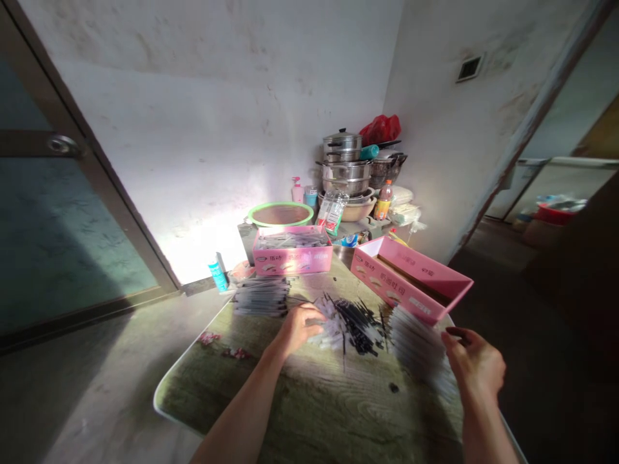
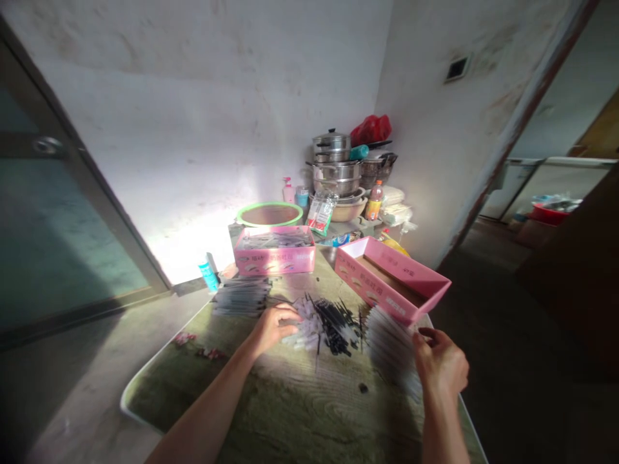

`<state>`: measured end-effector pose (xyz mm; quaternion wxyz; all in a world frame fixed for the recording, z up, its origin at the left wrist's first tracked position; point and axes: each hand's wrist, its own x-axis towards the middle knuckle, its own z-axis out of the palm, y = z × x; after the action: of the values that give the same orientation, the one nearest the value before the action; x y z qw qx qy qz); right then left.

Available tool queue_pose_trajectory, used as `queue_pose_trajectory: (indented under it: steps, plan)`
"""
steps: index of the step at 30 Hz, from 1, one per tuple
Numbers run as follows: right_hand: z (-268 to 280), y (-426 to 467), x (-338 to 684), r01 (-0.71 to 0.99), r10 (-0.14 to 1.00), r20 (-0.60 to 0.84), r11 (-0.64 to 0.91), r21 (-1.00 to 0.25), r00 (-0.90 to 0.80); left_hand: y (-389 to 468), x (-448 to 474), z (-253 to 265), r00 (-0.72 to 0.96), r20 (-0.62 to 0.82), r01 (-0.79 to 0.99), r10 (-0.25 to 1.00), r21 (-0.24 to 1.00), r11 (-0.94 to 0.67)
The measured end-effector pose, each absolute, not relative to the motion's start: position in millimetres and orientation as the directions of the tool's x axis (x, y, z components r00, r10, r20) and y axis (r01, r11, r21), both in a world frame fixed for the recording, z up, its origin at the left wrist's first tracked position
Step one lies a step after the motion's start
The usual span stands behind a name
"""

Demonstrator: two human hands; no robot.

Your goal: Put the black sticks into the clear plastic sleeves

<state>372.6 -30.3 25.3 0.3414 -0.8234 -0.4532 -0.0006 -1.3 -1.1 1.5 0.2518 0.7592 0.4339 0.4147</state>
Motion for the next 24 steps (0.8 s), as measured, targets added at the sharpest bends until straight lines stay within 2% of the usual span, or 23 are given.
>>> queue_pose_trajectory:
  steps: [1, 3, 6, 8, 11, 13, 15, 18, 24]
  plan:
    - [27, -31, 366, 0.719, 0.726, 0.286, -0.393, -0.573, 0.625, -1, -2, 2, 0.264, 0.42, 0.455, 0.868, 0.74, -0.496]
    - [29, -32, 351, 0.715, 0.719, 0.305, -0.37, -0.593, 0.625, 0, -3, 3, 0.224, 0.437, 0.47, 0.871, 0.735, -0.489]
    - [25, -33, 325, 0.763, 0.755, 0.396, -0.206, -0.613, 0.522, 3, -10, 6, 0.092, 0.485, 0.546, 0.869, 0.706, -0.452]
    - [19, -32, 312, 0.779, 0.785, 0.432, -0.1, -0.62, 0.444, 7, -23, 7, -0.056, 0.537, 0.612, 0.842, 0.684, -0.396]
    - [9, -30, 299, 0.789, 0.829, 0.452, 0.022, -0.614, 0.329, 12, -58, 6, -0.323, 0.588, 0.683, 0.742, 0.687, -0.247]
    - [6, -29, 295, 0.794, 0.845, 0.452, 0.057, -0.606, 0.284, 16, -85, 2, -0.465, 0.592, 0.731, 0.658, 0.676, -0.092]
    - [4, -28, 293, 0.797, 0.849, 0.452, 0.063, -0.601, 0.274, 20, -109, -4, -0.538, 0.576, 0.754, 0.615, 0.655, 0.046]
    - [3, -28, 291, 0.794, 0.848, 0.454, 0.068, -0.604, 0.272, 26, -127, -15, -0.519, 0.557, 0.784, 0.648, 0.613, 0.101]
    - [2, -27, 293, 0.789, 0.862, 0.436, 0.071, -0.61, 0.26, 34, -125, -25, -0.366, 0.573, 0.886, 0.733, 0.456, 0.085]
